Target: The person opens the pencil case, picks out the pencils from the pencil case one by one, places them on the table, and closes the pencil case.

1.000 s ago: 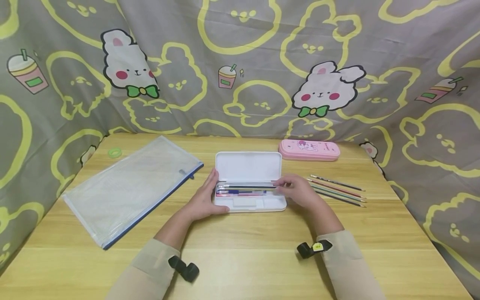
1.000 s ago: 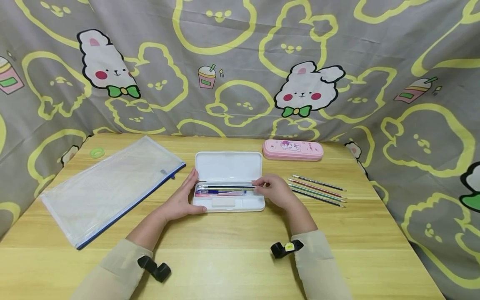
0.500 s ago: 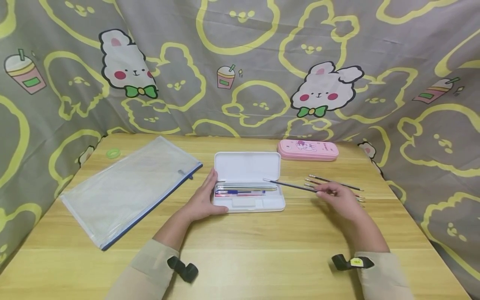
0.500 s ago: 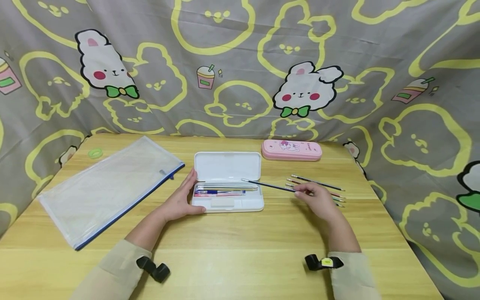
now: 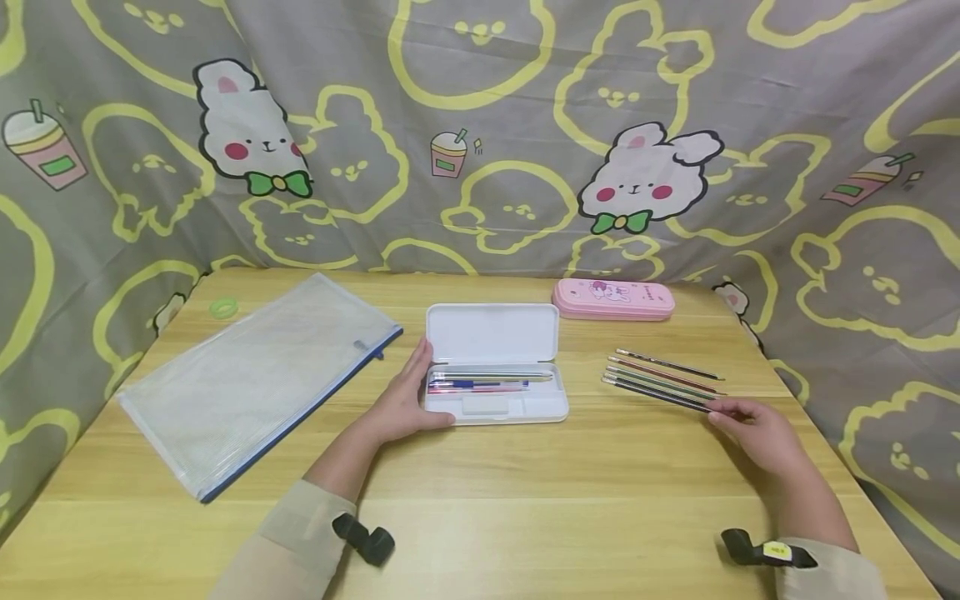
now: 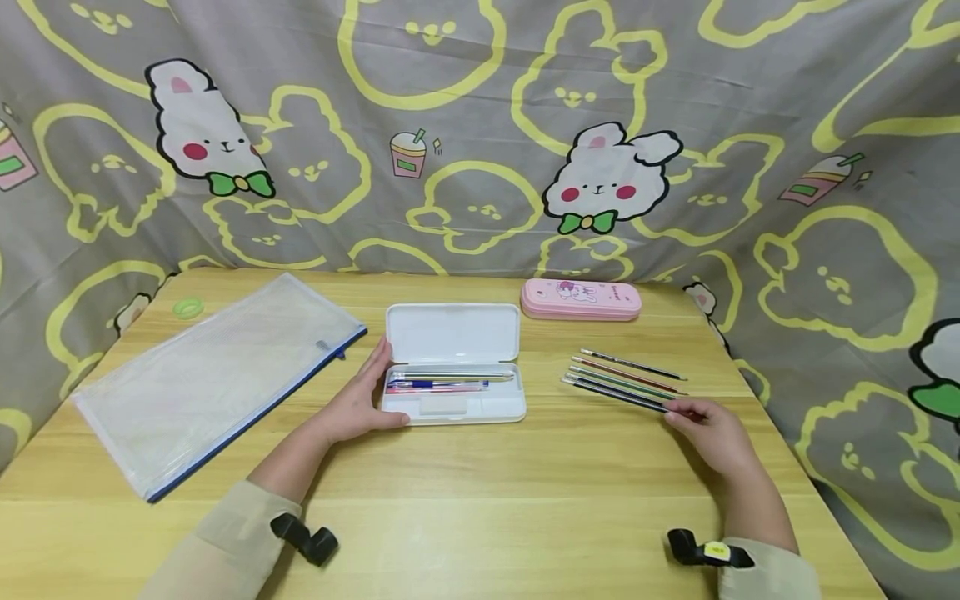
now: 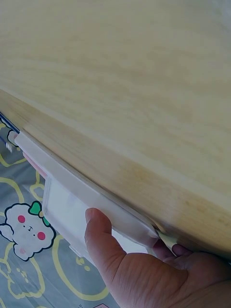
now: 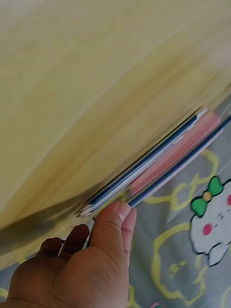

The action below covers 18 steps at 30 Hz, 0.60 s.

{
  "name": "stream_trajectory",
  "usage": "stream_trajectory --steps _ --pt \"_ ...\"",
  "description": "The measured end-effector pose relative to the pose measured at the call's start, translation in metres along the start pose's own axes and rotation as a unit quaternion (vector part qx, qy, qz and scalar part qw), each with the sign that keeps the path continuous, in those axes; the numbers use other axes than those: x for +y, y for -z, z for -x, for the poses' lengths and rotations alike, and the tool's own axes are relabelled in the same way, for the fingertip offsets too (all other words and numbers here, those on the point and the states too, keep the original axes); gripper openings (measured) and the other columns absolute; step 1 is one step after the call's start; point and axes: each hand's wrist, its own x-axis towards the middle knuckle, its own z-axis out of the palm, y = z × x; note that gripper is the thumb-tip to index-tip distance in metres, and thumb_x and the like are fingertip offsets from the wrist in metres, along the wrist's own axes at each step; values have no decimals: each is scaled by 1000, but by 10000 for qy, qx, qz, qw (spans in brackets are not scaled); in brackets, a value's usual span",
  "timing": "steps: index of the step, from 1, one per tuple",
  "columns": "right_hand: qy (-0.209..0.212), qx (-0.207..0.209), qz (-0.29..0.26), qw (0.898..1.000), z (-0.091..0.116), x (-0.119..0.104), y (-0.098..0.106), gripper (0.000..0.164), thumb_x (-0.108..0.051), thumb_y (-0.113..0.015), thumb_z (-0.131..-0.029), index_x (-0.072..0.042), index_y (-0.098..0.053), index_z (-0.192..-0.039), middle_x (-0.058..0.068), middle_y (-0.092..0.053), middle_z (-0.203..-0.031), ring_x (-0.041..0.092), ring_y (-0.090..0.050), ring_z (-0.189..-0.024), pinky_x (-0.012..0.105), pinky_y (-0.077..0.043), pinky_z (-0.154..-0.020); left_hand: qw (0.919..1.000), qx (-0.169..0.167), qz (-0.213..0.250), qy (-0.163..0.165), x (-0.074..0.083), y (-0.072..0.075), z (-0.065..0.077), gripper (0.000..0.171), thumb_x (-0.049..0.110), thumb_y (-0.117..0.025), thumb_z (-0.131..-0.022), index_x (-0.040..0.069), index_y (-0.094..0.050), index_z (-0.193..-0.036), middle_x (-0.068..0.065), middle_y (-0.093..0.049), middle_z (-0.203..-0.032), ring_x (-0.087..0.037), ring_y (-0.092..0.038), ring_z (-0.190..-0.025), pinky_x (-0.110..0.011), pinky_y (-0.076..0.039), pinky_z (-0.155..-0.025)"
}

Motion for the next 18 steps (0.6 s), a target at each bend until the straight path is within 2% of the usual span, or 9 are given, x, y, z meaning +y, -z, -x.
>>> stream_trajectory --steps 3,4,7,8,10,11,13,18 --pt "-87 -11 -47 10000 2 9 1 38 -34 -65 -94 0 -70 -112 -38 -52 -89 -20 -44 -81 11 -41 -68 10000 -13 -1 8 0 0 0 124 35 -85 -71 7 -1 -158 -8 9 -166 -36 0 -152 -56 -10 -122" --pt "-128 -40 -16 9999 2 11 1 40 -35 -65 -94 0 -70 -112 -35 -55 -92 -23 -42 -81 12 -40 -69 10000 -21 -8 7 0 0 0 124 35 -85 -71 7 -1 -158 -8 9 -166 -37 0 -152 -56 -10 -122" --pt "-249 -175 153 9994 2 12 1 43 -39 -62 -95 -2 -69 -115 -11 -70 -107 -18 -44 -90 21 -42 -78 10000 -28 -15 14 0 0 0 124 36 -85 -71 7 -1 -158 -8 9 -166 -37 1 -152 -56 -10 -122" --pt "-298 -232 207 9991 2 12 0 44 -40 -61 -96 -2 -69 -116 2 -71 -114 -11 -49 -94 26 -43 -82 10000 -30 -11 19 0 1 0 124 36 -85 -71 7 -1 -158 -8 9 -166 -36 1 -152 -56 -10 -122" --pt "-393 -337 306 9982 1 12 -1 46 -42 -58 -97 -2 -68 -118 25 -62 -126 6 -55 -102 37 -44 -86 10000 -33 -10 14 0 1 1 124 35 -85 -71 7 -1 -158 -8 9 -166 -36 1 -153 -56 -10 -122" --pt "-416 -369 330 9979 1 13 -1 47 -42 -58 -97 -2 -67 -119 27 -60 -129 15 -56 -105 41 -43 -87 10000 -29 -7 7 1 1 1 124 35 -85 -71 7 -1 -158 -8 9 -166 -36 1 -152 -56 -10 -122" --pt "-429 -405 364 9976 0 14 -2 47 -42 -57 -97 -1 -67 -119 27 -60 -129 23 -56 -106 42 -44 -86 10000 -27 -9 26 1 1 1 124 35 -85 -71 7 -1 -158 -7 9 -167 -35 1 -153 -55 -10 -123" --pt "-396 -449 462 9971 -1 15 -2 45 -41 -57 -97 -3 -68 -119 25 -62 -124 15 -56 -99 34 -42 -81 10000 -15 -1 13 0 1 0 124 33 -85 -70 7 -1 -158 -6 9 -166 -34 1 -153 -54 -9 -123"
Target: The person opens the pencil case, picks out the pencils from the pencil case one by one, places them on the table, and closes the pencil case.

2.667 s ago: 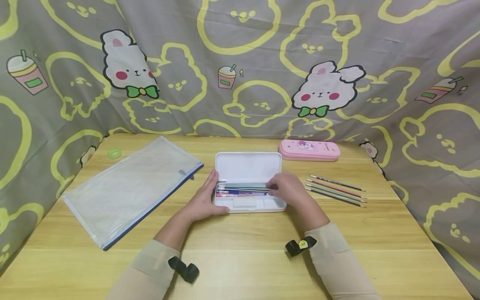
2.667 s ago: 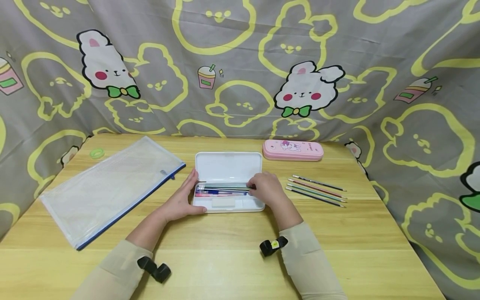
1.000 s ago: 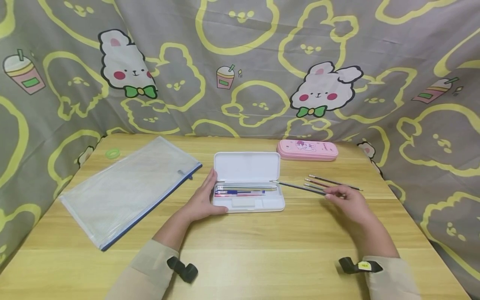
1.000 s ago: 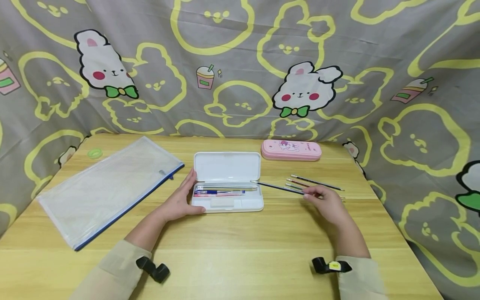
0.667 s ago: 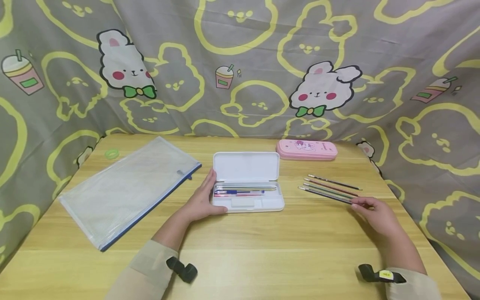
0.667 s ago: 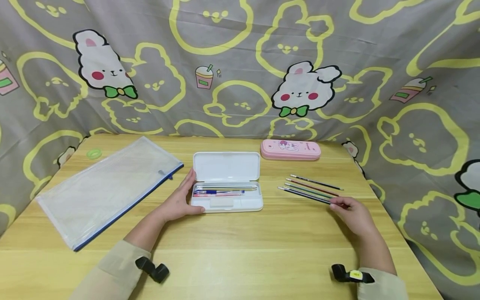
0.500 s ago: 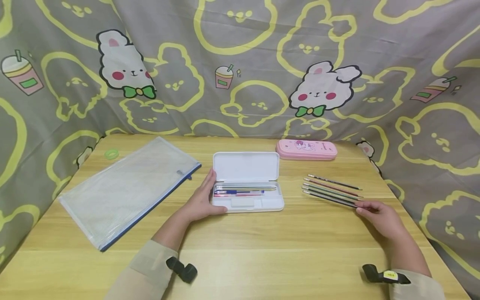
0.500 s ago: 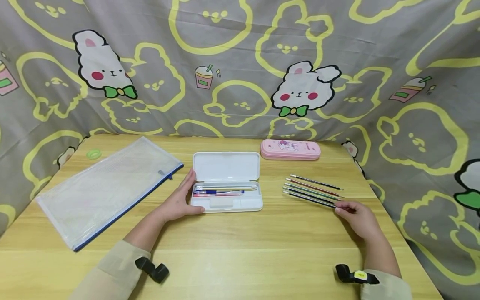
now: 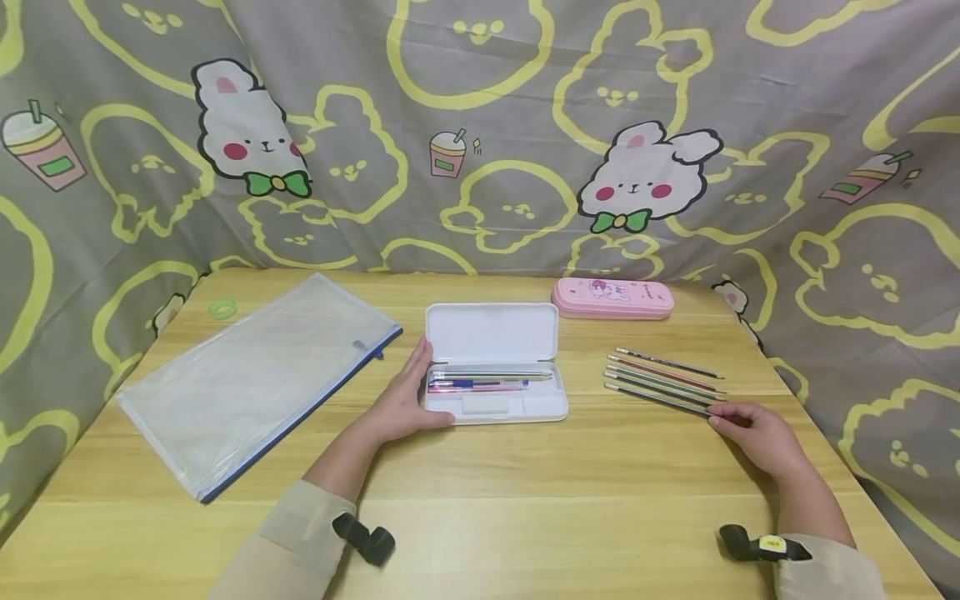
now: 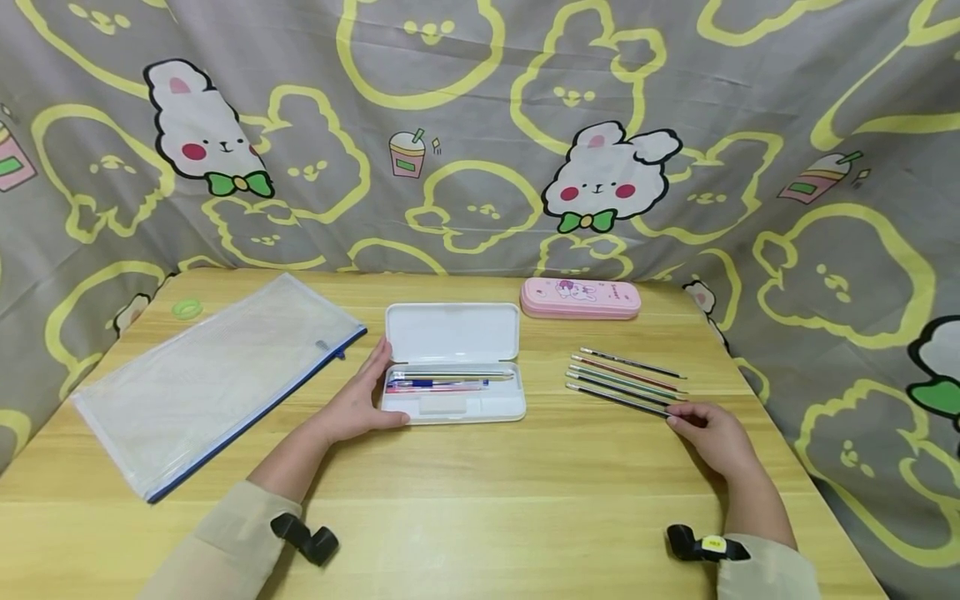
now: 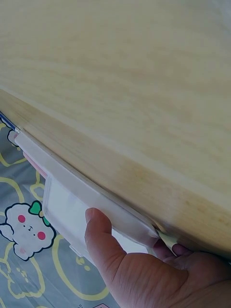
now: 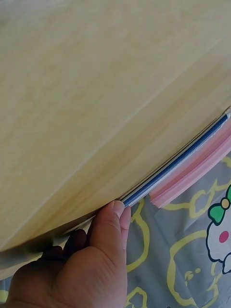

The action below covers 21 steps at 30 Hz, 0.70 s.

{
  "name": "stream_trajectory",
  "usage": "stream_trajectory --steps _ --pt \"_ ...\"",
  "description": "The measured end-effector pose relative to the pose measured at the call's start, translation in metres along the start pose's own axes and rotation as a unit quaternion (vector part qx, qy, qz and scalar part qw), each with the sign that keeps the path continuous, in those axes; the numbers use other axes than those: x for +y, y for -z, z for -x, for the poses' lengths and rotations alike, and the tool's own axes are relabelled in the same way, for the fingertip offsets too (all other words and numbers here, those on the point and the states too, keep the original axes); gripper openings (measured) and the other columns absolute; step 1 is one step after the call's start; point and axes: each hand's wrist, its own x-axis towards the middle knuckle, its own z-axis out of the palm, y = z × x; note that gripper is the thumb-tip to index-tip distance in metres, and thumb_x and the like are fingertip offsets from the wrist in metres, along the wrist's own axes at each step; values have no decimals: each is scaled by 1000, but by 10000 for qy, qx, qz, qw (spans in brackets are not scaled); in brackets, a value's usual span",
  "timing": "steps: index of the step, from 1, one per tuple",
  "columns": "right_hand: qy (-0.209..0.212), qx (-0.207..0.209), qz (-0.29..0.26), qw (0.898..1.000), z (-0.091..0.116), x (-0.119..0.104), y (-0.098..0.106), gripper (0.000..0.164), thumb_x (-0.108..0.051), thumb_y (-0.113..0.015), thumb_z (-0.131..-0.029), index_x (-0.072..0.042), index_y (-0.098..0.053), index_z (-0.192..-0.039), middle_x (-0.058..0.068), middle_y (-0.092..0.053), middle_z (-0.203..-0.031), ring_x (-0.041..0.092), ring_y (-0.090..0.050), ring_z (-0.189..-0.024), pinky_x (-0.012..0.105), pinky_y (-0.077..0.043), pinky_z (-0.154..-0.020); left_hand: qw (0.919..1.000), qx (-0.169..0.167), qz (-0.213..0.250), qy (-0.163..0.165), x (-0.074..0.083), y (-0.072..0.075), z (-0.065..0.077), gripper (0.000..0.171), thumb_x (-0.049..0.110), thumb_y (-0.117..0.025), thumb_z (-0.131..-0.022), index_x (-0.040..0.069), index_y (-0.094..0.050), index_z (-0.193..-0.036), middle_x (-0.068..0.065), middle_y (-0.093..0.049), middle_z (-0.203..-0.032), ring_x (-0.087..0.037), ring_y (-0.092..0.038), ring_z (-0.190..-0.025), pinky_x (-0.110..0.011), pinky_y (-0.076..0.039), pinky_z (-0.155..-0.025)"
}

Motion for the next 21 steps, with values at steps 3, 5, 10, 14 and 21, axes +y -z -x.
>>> stream_trajectory --steps 3,5,10,14,21 --pt "3 -45 -37 10000 0 0 0 47 -41 -57 -98 -2 -67 -120 26 -62 -125 26 -57 -104 40 -44 -84 10000 -7 20 -26 0 0 0 124 34 -85 -71 7 -1 -158 -8 10 -166 -35 1 -153 -54 -9 -123" --pt "-18 -63 -55 10000 -1 1 0 48 -42 -56 -98 -2 -67 -121 27 -61 -127 33 -56 -109 43 -44 -85 10000 -14 20 -21 -1 0 -1 124 35 -85 -71 7 -1 -158 -8 10 -166 -36 1 -153 -55 -9 -123" --pt "-25 -102 -92 9999 -2 2 1 52 -45 -56 -97 -2 -65 -124 26 -59 -129 32 -55 -111 41 -43 -85 10000 -10 -25 -9 -1 0 -1 124 36 -85 -71 7 -1 -158 -8 9 -166 -36 0 -152 -56 -10 -122" --pt "-47 -101 -136 9998 -1 1 1 53 -47 -57 -96 -4 -65 -125 23 -61 -128 16 -54 -105 36 -42 -84 10000 -21 -31 7 0 0 0 124 36 -85 -71 7 -1 -158 -7 10 -166 -36 1 -152 -55 -10 -122" --pt "-171 119 -433 9988 1 -5 3 57 -49 -63 -92 -3 -63 -126 -6 -63 -112 -15 -43 -92 19 -41 -77 10000 -33 -40 80 0 0 -1 123 34 -85 -71 9 -1 -158 -4 10 -166 -34 1 -153 -54 -9 -123"
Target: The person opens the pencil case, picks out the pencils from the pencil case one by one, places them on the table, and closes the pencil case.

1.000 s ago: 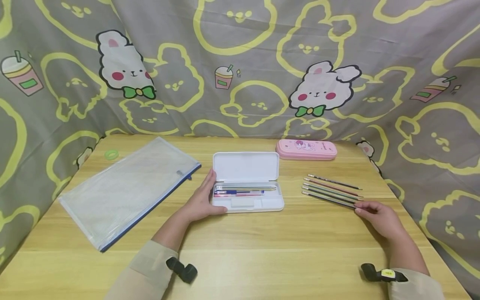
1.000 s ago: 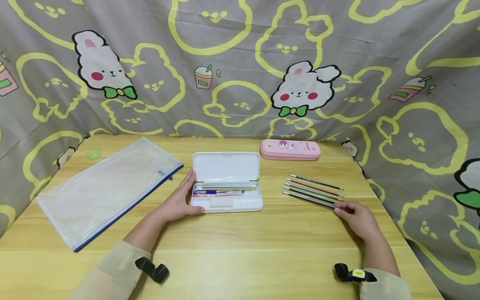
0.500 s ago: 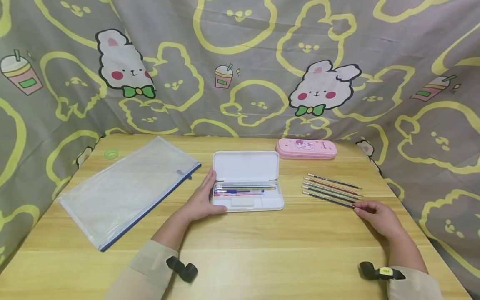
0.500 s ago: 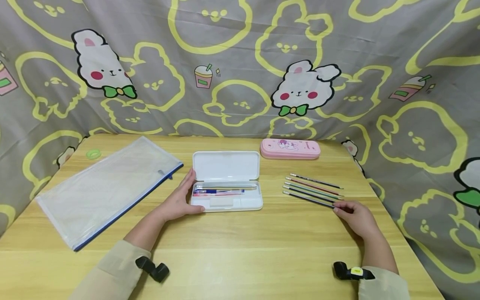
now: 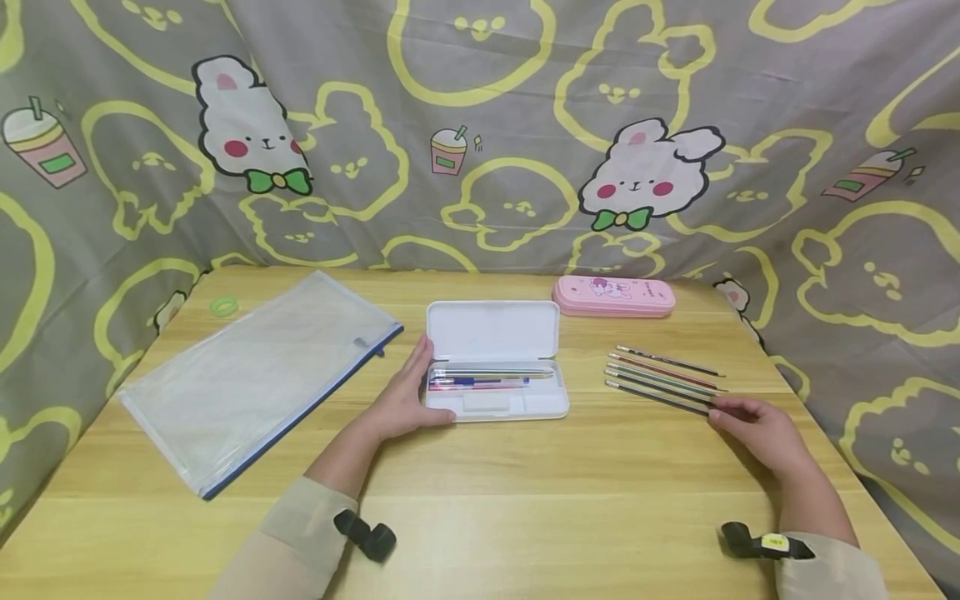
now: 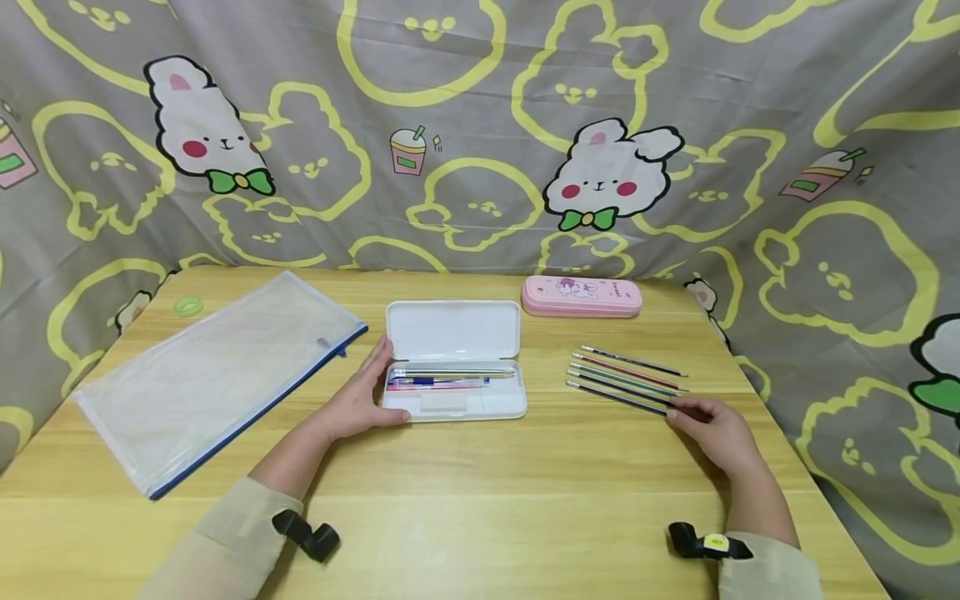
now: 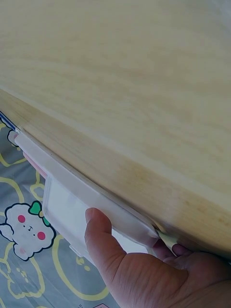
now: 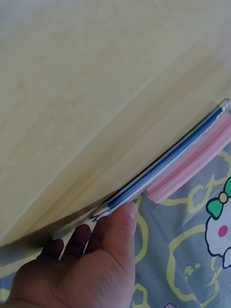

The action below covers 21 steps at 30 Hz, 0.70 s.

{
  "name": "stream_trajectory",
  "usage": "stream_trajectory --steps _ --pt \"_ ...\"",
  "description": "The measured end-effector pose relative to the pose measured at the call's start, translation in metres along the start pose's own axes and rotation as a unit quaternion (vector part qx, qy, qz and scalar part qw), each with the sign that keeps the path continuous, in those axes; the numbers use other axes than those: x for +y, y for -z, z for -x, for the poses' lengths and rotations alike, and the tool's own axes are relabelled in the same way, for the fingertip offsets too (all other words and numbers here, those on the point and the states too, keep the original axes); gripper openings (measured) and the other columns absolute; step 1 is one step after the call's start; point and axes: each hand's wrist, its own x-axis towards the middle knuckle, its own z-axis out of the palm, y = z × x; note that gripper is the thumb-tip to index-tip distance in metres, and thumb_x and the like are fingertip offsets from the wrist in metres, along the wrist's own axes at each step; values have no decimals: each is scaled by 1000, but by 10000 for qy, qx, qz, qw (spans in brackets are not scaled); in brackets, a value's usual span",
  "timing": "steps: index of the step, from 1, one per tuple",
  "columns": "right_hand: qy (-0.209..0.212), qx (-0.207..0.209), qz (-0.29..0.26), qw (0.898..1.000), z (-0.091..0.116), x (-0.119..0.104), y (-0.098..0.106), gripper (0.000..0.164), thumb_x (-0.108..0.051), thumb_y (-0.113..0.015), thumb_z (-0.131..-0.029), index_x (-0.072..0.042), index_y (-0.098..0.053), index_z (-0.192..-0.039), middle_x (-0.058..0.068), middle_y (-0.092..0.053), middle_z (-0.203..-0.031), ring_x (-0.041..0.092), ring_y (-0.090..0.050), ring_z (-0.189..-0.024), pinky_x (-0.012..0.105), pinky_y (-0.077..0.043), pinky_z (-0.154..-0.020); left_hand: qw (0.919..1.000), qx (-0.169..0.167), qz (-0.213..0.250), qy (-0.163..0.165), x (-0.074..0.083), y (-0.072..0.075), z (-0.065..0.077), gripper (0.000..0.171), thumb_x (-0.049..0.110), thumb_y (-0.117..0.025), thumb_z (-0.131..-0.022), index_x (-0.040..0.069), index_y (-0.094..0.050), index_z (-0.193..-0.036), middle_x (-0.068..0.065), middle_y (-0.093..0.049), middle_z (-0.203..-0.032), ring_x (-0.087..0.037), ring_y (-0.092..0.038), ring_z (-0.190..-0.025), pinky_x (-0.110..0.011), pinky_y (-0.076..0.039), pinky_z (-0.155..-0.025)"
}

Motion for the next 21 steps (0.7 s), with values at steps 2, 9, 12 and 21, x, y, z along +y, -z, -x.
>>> stream_trajectory --steps 2,9,12,21 --pt "83 71 -67 9999 0 -7 0 55 -46 -64 -92 -3 -63 -126 -12 -61 -107 -19 -42 -86 17 -44 -71 10000 7 -9 -19 0 0 0 124 35 -85 -71 9 -1 -158 -5 10 -166 -35 1 -153 -54 -10 -123" --pt "785 218 -462 9956 -9 -52 -14 39 -33 -67 -93 -3 -68 -118 -26 -60 -96 -7 -50 -79 20 -46 -62 10000 2 -12 -56 0 1 0 124 35 -85 -71 8 -1 -158 -6 10 -166 -35 1 -153 -54 -10 -123" --pt "1054 98 -797 9912 -16 -75 -29 34 -27 -68 -92 -1 -69 -115 -18 -66 -101 -3 -51 -77 21 -47 -59 10000 -5 -2 -47 0 0 0 124 35 -85 -71 8 -1 -158 -6 10 -166 -35 1 -153 -55 -10 -123" --pt "1620 -612 -972 9801 -37 -141 -76 25 -18 -69 -91 -3 -72 -111 13 -68 -99 10 -54 -79 22 -48 -60 10000 7 23 -72 -1 0 0 124 35 -85 -71 7 -1 -158 -8 10 -166 -37 0 -152 -56 -11 -122"
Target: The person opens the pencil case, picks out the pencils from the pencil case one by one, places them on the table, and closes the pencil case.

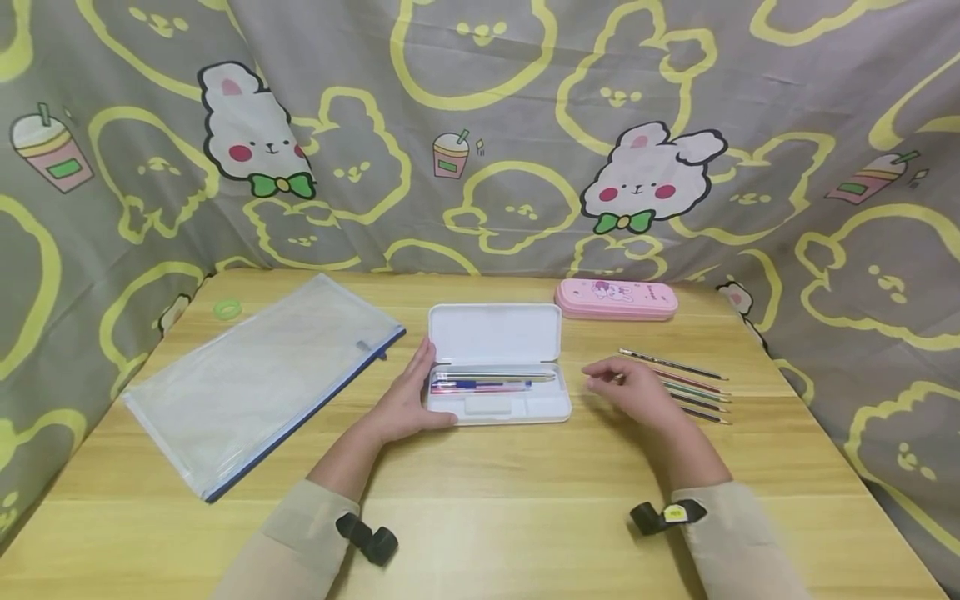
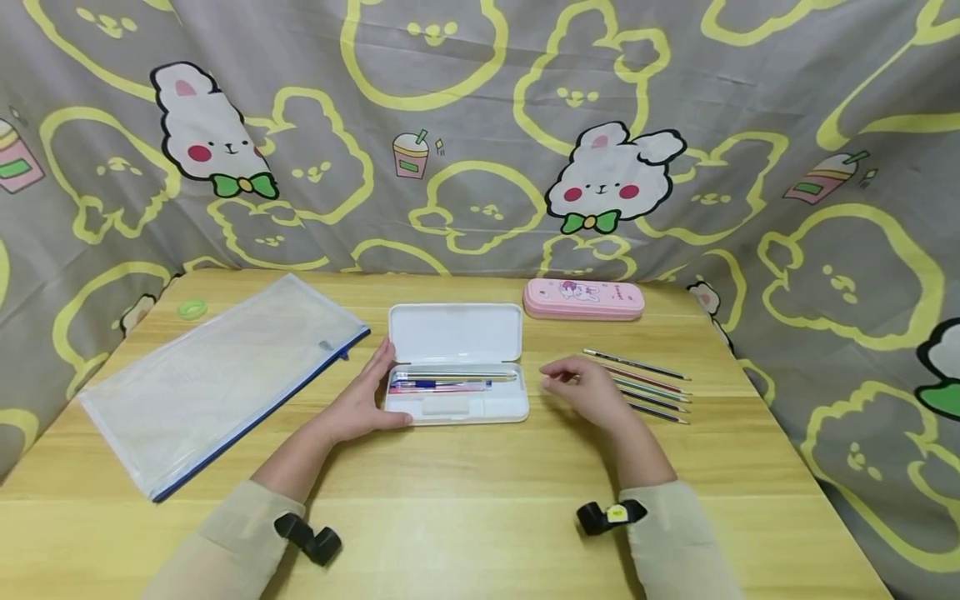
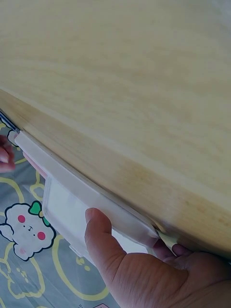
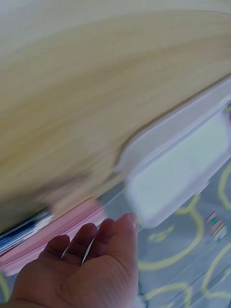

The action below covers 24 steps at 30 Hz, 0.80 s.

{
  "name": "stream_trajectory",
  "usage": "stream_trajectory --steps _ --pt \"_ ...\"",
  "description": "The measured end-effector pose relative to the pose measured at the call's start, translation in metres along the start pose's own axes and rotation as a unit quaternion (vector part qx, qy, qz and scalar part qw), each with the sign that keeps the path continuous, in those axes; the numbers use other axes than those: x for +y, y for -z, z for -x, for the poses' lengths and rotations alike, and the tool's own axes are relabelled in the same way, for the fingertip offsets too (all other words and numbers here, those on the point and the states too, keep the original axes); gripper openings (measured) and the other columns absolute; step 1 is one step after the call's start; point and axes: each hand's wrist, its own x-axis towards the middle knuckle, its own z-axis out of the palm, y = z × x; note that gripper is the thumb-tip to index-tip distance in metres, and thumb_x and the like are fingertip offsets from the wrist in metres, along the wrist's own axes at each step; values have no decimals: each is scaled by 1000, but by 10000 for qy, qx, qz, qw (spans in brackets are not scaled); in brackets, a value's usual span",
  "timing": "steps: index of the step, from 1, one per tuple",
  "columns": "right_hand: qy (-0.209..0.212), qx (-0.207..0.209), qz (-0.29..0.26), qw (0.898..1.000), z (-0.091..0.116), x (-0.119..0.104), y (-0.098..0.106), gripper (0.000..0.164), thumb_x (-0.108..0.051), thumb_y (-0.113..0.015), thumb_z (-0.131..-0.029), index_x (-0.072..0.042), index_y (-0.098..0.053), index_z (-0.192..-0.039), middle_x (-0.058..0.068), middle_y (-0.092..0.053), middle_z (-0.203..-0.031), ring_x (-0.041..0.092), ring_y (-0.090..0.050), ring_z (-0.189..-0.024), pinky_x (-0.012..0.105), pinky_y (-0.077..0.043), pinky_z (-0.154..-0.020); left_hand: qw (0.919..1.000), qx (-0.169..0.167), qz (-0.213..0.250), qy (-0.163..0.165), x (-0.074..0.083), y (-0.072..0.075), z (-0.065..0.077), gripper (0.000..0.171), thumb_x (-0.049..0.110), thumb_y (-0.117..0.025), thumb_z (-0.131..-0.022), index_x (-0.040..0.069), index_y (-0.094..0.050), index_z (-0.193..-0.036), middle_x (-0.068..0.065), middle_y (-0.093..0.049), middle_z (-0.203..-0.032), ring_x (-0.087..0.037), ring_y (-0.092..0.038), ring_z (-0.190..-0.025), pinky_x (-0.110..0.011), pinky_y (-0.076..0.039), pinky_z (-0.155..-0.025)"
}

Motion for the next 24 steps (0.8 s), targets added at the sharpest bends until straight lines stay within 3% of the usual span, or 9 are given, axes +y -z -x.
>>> stream_trajectory --steps 6,12,19,24 --pt "253 -325 66 9991 -20 -19 -25 21 -14 -69 -89 -5 -73 -107 10 -68 -95 17 -55 -84 24 -46 -65 10000 33 -22 -40 -2 -1 -1 125 35 -85 -70 7 -1 -158 -9 9 -166 -36 -1 -152 -55 -11 -122" --pt "144 -517 236 9983 -32 -28 -40 20 -13 -70 -88 -5 -74 -106 9 -68 -94 17 -53 -80 27 -44 -70 10000 73 -10 -34 -3 -1 -1 124 34 -85 -70 8 -2 -158 -7 8 -167 -34 0 -153 -54 -10 -123" --pt "-120 -753 750 9943 -39 -33 -46 21 -18 -71 -89 -11 -75 -108 5 -69 -93 18 -53 -80 31 -45 -74 10000 45 0 -15 -2 -1 0 124 35 -85 -70 9 -1 -158 -5 9 -166 -33 0 -153 -53 -10 -123" --pt "60 -873 1072 9904 -43 -36 -46 20 -17 -71 -88 -9 -75 -105 7 -72 -98 19 -59 -86 38 -49 -82 10000 54 -19 -8 -2 0 0 125 35 -85 -70 8 -1 -158 -5 9 -166 -35 -1 -153 -54 -11 -123"
